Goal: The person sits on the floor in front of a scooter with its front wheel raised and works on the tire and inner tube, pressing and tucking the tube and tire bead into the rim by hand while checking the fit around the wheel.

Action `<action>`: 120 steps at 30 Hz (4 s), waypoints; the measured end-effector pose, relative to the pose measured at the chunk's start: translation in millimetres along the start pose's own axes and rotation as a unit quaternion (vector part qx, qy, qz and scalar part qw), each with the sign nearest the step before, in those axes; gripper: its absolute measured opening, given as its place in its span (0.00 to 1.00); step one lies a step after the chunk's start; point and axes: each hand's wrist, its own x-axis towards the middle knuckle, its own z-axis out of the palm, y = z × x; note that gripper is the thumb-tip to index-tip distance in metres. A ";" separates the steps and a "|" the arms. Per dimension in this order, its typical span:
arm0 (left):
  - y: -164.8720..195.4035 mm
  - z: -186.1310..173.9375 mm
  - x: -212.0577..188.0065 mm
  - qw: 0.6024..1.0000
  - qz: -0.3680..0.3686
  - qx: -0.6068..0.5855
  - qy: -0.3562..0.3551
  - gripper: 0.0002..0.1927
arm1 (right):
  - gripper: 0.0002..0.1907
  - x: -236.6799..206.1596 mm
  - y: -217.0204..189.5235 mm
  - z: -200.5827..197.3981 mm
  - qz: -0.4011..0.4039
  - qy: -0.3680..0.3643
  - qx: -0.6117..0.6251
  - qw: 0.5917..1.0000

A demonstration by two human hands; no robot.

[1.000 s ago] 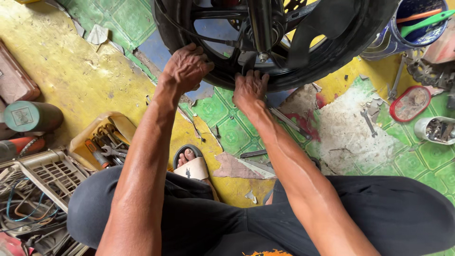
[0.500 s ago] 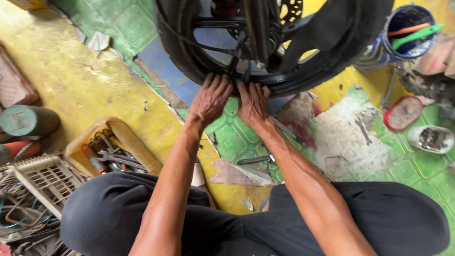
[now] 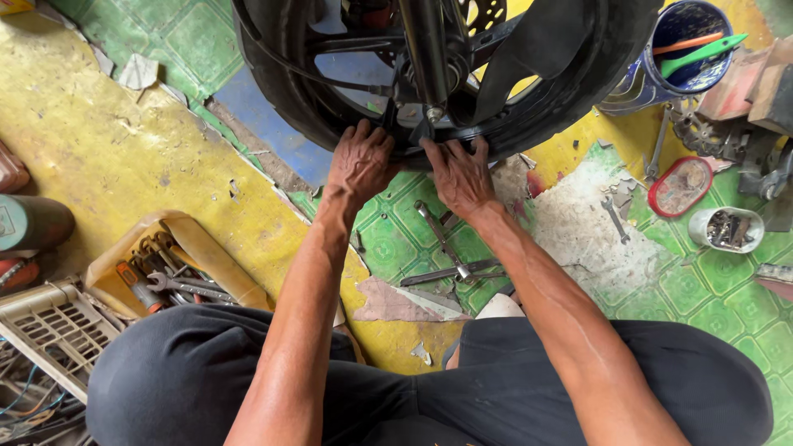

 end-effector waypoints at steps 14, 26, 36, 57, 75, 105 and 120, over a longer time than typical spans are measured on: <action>-1.9 3.4 -3.3 0.998 0.036 -0.031 0.046 0.17 | 0.19 11.2 -3.2 11.1 0.081 -0.099 -0.018 0.992; -4.6 35.1 6.8 0.995 0.029 -0.033 0.090 0.10 | 0.19 20.4 -11.0 9.4 0.204 -0.112 0.054 0.971; -13.6 -7.0 0.7 0.999 0.028 0.018 0.034 0.25 | 0.35 9.2 -26.7 13.3 0.092 -0.105 0.014 0.990; -10.1 11.9 -9.8 0.982 0.070 0.108 0.140 0.12 | 0.24 -16.4 -1.0 7.7 0.082 0.008 -0.074 0.994; 14.3 35.7 9.2 0.992 0.009 -0.108 0.071 0.10 | 0.16 -21.8 0.7 5.2 0.061 0.021 -0.084 0.994; 19.3 28.0 6.5 0.992 0.006 -0.117 0.055 0.10 | 0.15 6.5 -16.6 2.4 0.183 -0.101 0.031 0.977; 21.6 32.3 9.6 0.980 -0.025 -0.178 0.081 0.09 | 0.15 14.4 6.1 4.2 0.143 -0.165 0.069 0.973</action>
